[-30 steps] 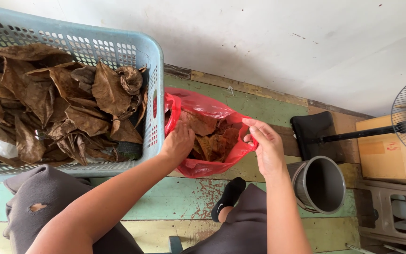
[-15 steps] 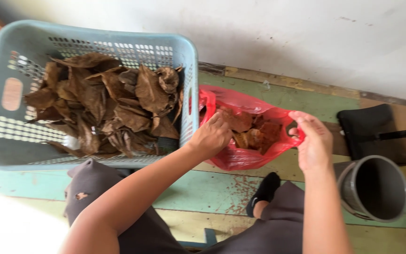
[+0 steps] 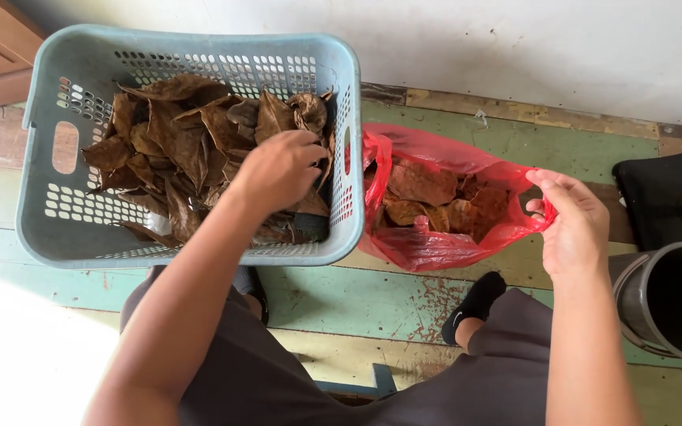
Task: The person picks dried leaves from a blue basket and places them into a red plastic bag. The person handles the leaves one at a time, transferring them from the basket to the bag throughout the clip.
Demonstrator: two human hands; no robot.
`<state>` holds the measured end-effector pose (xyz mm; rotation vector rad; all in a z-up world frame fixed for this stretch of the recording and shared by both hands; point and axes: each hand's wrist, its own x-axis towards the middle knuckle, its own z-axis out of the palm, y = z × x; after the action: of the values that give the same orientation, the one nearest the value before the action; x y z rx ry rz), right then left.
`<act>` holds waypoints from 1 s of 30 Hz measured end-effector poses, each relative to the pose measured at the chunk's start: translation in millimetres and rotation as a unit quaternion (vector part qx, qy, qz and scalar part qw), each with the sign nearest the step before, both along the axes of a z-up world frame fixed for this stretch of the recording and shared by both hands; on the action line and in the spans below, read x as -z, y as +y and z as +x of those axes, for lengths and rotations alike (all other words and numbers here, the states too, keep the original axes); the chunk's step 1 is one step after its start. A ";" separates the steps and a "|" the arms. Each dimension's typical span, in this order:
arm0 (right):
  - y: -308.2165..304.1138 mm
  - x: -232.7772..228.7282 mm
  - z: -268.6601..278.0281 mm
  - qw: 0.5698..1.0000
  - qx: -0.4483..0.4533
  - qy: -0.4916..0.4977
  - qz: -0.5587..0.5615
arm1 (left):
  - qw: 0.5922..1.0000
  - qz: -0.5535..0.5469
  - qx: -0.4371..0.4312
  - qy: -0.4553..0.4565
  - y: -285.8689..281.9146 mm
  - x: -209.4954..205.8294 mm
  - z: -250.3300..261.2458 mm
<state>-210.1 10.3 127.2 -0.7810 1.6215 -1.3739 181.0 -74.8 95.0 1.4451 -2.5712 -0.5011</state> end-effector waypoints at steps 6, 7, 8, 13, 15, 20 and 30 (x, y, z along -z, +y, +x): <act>-6.7 3.5 -3.4 1.000 0.015 -0.007 -0.008 | 0.957 0.202 -0.117 -0.173 -9.5 3.0 44.1; -7.8 2.9 -2.1 1.000 0.015 -0.007 -0.006 | 0.957 0.204 -0.116 -0.173 -11.4 13.3 48.4; -9.2 2.3 -1.3 1.000 0.014 -0.008 -0.002 | 0.933 0.241 -0.123 -0.236 -13.6 23.7 52.2; -14.0 5.2 -2.6 1.000 0.011 -0.010 -0.004 | 0.871 0.308 -0.105 -0.368 -21.1 79.1 65.6; -14.3 1.4 -0.2 1.000 0.015 -0.012 0.018 | 0.871 0.302 -0.100 -0.374 -18.2 98.5 68.7; -13.7 5.1 -5.7 1.000 -0.002 -0.008 0.004 | 0.851 0.297 -0.069 -0.427 -7.7 133.8 76.5; -10.7 8.8 -10.9 1.000 -0.007 -0.016 -0.001 | 0.814 0.325 -0.053 -0.479 10.8 131.7 68.3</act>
<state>-221.0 -0.4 118.4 -0.7666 1.5870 -1.3707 249.4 -64.0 -36.7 2.6114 -3.1491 -0.8656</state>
